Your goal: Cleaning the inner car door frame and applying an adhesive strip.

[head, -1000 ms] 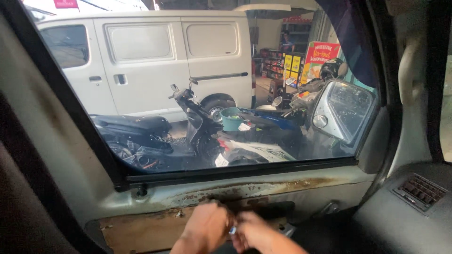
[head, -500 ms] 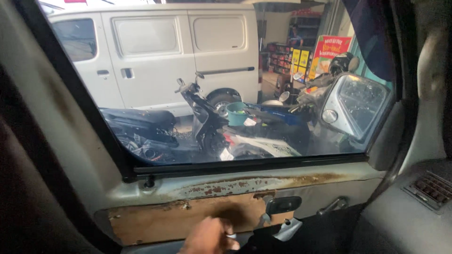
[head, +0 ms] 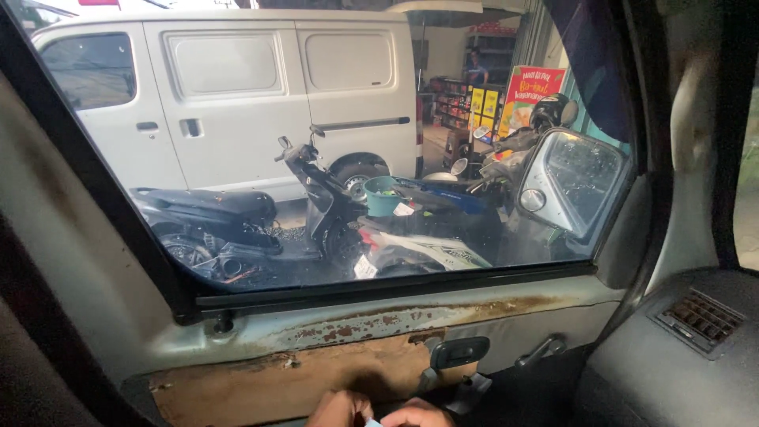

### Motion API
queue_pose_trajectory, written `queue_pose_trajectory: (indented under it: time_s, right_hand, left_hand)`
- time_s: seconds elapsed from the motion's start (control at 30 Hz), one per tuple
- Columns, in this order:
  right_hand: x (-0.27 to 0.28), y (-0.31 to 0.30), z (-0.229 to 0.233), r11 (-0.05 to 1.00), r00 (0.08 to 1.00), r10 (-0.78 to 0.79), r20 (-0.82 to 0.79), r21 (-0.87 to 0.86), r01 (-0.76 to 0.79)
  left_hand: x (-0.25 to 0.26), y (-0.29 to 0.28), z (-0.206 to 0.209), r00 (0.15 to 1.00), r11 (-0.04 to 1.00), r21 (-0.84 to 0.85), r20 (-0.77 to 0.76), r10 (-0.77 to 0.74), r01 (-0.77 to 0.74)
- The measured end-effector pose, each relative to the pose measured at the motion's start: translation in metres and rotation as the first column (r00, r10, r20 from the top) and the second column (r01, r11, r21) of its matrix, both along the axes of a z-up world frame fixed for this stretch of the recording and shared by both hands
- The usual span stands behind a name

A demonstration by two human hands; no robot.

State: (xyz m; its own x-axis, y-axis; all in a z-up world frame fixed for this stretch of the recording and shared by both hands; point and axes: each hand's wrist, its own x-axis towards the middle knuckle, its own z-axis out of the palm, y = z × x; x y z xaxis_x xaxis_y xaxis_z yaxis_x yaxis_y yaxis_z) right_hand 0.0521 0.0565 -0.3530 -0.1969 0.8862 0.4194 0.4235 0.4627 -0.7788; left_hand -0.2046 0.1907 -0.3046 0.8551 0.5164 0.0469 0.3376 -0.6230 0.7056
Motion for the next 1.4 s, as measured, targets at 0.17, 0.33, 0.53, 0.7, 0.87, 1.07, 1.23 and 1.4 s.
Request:
queue_pose_trajectory:
  time_s: [0.17, 0.33, 0.53, 0.7, 0.87, 1.07, 1.23, 1.4]
  right_hand:
    - [-0.006, 0.001, 0.019, 0.998, 0.987, 0.013, 0.163, 0.054, -0.022]
    - [-0.035, -0.018, 0.058, 0.995, 0.99, -0.098, 0.102, 0.037, 0.094]
    - [-0.083, -0.036, 0.139, 0.873, 0.929, -0.35, -0.118, -0.401, 0.278]
    - [-0.087, -0.035, 0.157, 0.876, 0.968, -0.251, -0.028, -0.432, 0.215]
    - [-0.101, -0.035, 0.174, 0.973, 0.978, -0.085, 0.192, -0.197, 0.124]
    - [-0.107, -0.02, 0.148, 0.993, 0.975, -0.088, 0.204, -0.054, 0.101]
    - [-0.102, -0.017, 0.118, 0.895, 0.992, -0.108, 0.062, -0.428, 0.124]
    - [-0.096, -0.024, 0.105, 0.816, 0.995, -0.047, -0.083, -0.578, -0.01]
  left_hand:
    - [0.023, 0.013, 0.008, 1.0, 1.0, 0.002, 0.017, 0.02, -0.02]
    - [0.008, -0.024, 0.053, 0.993, 0.993, -0.001, 0.02, 0.115, -0.115]
    - [-0.026, -0.061, 0.124, 0.992, 1.0, 0.002, 0.127, -0.022, 0.022]
    - [-0.032, -0.076, 0.139, 0.989, 0.998, -0.043, 0.143, 0.047, -0.042]
    - [-0.03, -0.064, 0.119, 0.983, 0.992, 0.014, 0.131, 0.126, -0.129]
    - [-0.047, -0.061, 0.114, 0.975, 0.998, 0.015, 0.214, 0.055, -0.059]
    - [-0.047, -0.058, 0.108, 1.0, 0.984, 0.178, -0.005, 0.01, -0.009]
    - [-0.049, -0.072, 0.104, 0.997, 0.992, 0.123, -0.078, -0.014, 0.024]
